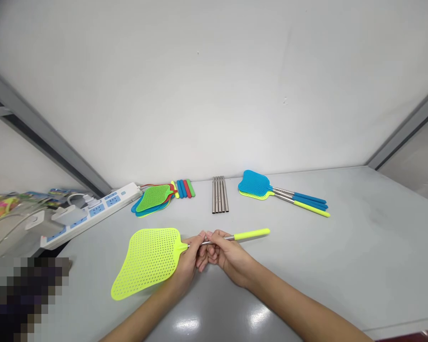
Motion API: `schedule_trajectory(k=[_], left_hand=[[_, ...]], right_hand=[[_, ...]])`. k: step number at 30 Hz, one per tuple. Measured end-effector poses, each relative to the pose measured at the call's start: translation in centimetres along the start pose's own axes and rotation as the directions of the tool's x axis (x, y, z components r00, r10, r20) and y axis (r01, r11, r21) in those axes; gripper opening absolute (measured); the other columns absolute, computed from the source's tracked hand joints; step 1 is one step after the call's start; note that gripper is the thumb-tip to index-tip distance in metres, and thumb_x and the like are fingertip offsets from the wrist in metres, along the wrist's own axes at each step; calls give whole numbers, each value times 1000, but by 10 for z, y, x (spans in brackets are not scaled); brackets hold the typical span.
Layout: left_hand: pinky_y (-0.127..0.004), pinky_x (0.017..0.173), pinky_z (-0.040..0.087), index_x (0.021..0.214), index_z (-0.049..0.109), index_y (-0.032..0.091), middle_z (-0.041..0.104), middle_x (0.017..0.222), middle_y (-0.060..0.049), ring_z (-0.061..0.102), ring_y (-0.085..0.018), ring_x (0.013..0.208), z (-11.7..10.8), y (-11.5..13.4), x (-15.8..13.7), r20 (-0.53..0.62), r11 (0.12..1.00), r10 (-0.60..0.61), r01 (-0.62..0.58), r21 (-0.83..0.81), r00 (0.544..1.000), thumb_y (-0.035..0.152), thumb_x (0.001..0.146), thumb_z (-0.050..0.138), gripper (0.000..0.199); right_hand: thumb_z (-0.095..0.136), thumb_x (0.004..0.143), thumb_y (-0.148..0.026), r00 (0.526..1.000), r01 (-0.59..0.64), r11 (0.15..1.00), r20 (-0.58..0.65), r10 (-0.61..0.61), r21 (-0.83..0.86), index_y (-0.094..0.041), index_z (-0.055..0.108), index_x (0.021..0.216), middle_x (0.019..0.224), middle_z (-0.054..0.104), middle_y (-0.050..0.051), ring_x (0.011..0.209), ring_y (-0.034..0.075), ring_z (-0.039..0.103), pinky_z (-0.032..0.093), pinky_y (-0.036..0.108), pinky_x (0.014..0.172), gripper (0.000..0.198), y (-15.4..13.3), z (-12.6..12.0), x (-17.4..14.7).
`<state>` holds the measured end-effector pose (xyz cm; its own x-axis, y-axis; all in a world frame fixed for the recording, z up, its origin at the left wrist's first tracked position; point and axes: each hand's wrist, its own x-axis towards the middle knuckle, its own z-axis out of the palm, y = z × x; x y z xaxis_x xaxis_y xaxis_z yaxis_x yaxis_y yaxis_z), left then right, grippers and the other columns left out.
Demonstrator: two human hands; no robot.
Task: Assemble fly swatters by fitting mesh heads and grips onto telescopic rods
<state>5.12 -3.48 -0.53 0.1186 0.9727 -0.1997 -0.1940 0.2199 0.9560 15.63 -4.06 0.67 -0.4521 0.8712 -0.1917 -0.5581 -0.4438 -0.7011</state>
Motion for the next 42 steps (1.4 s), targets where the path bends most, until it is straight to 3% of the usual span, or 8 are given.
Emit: schedule_trajectory(k=[4,10,15,20,25,33,42], left_hand=[[-19,28,23,38,39,16,30,26,7,29,-5,22,-2,-1,2,20,1000,-15,16,-26,1000,46,68,49,44],[-18,29,23,38,37,16,31,27,7,29,-4,23,-3,-1,1,47,1000,5,-4,-18,999,44,72,45,45],[-18,29,21,39,40,16,28,26,7,27,-4,23,-1,6,-3,43,999,-14,13,36,999,44,73,43,44],[-19,30,20,40,39,16,26,27,8,25,-4,23,0,10,-5,42,997,-52,50,55,998,39,72,45,40],[-19,31,19,38,27,18,24,27,7,26,-4,24,-1,14,-5,39,995,-91,90,32,995,37,72,45,43],[-19,32,19,40,26,18,25,28,8,26,-4,25,-4,17,-3,14,995,-89,88,40,996,41,73,44,44],[-21,34,19,40,26,19,24,29,8,27,-4,26,-8,24,1,71,997,-77,74,38,995,40,73,45,44]], right_hand=[[50,74,-31,1000,1,1000,-13,-1,-28,-15,45,57,50,48,-2,48,12,50,39,29,56,24,0,-3,0],[51,72,-26,997,11,1000,-70,-11,-8,-17,50,75,53,51,-2,50,11,50,39,27,56,9,-2,-1,-2],[52,69,-23,997,18,1000,-80,-18,1,-18,51,77,50,48,-3,50,11,49,40,27,55,9,-5,2,-4],[53,67,-18,980,-11,1000,-197,15,24,-20,51,91,49,48,-5,48,7,43,37,21,56,24,-9,2,-5],[58,63,-18,962,-28,999,-272,31,16,-21,53,87,48,45,-6,47,7,42,36,20,54,25,-14,1,-6],[58,63,-17,949,-36,999,-315,30,-13,-19,56,75,52,44,-4,47,6,40,35,19,51,12,-21,0,-5],[59,62,-17,948,-7,1000,-317,6,-3,-19,55,72,53,42,-5,48,6,40,35,19,52,11,-23,-4,-4]])
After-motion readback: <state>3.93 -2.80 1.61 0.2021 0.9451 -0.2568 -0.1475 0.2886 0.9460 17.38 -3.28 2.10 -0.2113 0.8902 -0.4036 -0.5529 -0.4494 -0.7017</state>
